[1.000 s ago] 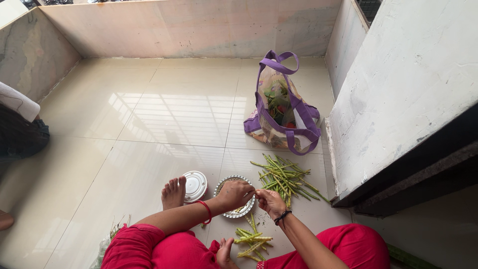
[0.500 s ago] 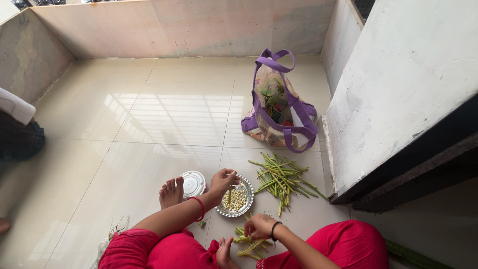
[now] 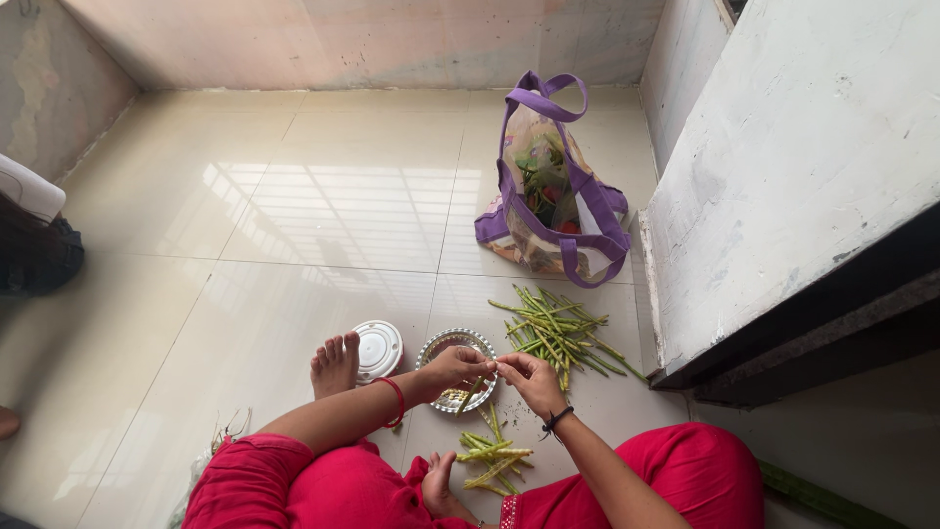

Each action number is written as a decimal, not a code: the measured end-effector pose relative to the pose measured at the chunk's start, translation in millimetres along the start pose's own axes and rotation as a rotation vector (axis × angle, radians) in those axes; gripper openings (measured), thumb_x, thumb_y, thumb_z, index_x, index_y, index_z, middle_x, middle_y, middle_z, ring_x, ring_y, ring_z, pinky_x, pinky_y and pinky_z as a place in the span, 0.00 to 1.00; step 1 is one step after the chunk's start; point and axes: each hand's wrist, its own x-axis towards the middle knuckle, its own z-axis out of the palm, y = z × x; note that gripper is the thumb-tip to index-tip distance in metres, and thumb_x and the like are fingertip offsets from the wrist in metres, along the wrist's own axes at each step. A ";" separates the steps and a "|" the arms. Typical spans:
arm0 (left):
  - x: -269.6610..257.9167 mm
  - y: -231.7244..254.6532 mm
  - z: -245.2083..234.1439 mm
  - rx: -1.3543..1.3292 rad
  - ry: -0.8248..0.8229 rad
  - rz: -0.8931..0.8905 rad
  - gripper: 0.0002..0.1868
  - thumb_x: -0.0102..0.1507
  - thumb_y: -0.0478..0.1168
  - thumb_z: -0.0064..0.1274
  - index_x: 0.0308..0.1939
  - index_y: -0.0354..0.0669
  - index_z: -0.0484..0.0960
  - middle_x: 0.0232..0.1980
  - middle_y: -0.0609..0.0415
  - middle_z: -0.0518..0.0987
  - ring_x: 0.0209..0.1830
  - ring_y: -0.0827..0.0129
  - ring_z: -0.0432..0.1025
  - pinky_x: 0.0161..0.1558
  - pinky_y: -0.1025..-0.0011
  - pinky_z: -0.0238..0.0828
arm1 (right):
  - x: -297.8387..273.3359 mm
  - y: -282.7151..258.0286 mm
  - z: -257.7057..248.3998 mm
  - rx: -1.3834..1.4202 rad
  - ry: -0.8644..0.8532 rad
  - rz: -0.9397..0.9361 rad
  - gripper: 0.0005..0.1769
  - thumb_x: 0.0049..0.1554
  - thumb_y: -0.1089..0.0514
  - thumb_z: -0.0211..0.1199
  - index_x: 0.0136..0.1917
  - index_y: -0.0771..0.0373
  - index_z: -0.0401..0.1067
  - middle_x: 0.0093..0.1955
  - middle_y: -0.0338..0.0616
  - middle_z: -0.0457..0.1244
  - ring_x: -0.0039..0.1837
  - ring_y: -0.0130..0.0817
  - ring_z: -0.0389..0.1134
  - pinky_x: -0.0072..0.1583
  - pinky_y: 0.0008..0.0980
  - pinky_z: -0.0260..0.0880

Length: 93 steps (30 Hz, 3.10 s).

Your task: The person shells beans by hand while sitting on the floor, placing the beans into a small metal dish and discarding the pods onto the floor.

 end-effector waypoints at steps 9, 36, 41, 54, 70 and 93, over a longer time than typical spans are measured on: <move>-8.5 12.6 7.3 -0.091 -0.015 0.032 0.18 0.63 0.49 0.63 0.46 0.38 0.83 0.45 0.54 0.85 0.41 0.73 0.79 0.45 0.74 0.80 | 6.2 6.7 -0.4 0.089 0.002 0.062 0.13 0.60 0.53 0.65 0.53 0.64 0.77 0.45 0.37 0.72 0.48 0.22 0.72 0.52 0.26 0.74; -2.6 5.8 11.5 0.091 0.013 0.073 0.16 0.67 0.50 0.56 0.46 0.39 0.83 0.43 0.55 0.85 0.40 0.76 0.78 0.42 0.75 0.78 | -4.4 -9.8 8.5 -0.078 -0.023 -0.007 0.10 0.64 0.56 0.56 0.53 0.64 0.72 0.42 0.38 0.71 0.42 0.21 0.70 0.45 0.24 0.72; 1.7 -2.2 9.7 0.107 0.016 0.093 0.17 0.68 0.49 0.54 0.48 0.38 0.83 0.44 0.56 0.85 0.39 0.77 0.78 0.42 0.75 0.78 | -9.9 -25.9 7.6 -0.215 -0.023 -0.050 0.11 0.64 0.55 0.55 0.53 0.63 0.72 0.42 0.38 0.71 0.41 0.22 0.71 0.45 0.25 0.73; 2.4 2.5 14.4 0.180 0.172 0.149 0.15 0.64 0.41 0.59 0.47 0.31 0.86 0.40 0.50 0.86 0.35 0.73 0.80 0.40 0.75 0.81 | 1.4 12.7 7.8 -0.089 0.011 0.011 0.12 0.63 0.53 0.57 0.50 0.63 0.72 0.38 0.37 0.67 0.39 0.22 0.68 0.43 0.26 0.71; 7.4 -4.3 0.9 -0.096 0.156 0.102 0.12 0.64 0.37 0.59 0.46 0.29 0.82 0.42 0.46 0.84 0.39 0.66 0.82 0.45 0.72 0.83 | 6.1 34.3 5.8 0.050 0.024 0.049 0.10 0.59 0.56 0.67 0.50 0.65 0.79 0.40 0.34 0.70 0.42 0.18 0.67 0.45 0.21 0.68; 11.9 -13.6 -11.7 -0.280 0.015 -0.095 0.13 0.67 0.41 0.48 0.48 0.36 0.82 0.40 0.53 0.79 0.39 0.71 0.79 0.46 0.74 0.81 | 10.2 48.5 9.1 0.114 0.052 0.112 0.11 0.63 0.54 0.62 0.50 0.65 0.75 0.36 0.32 0.64 0.37 0.19 0.61 0.40 0.22 0.63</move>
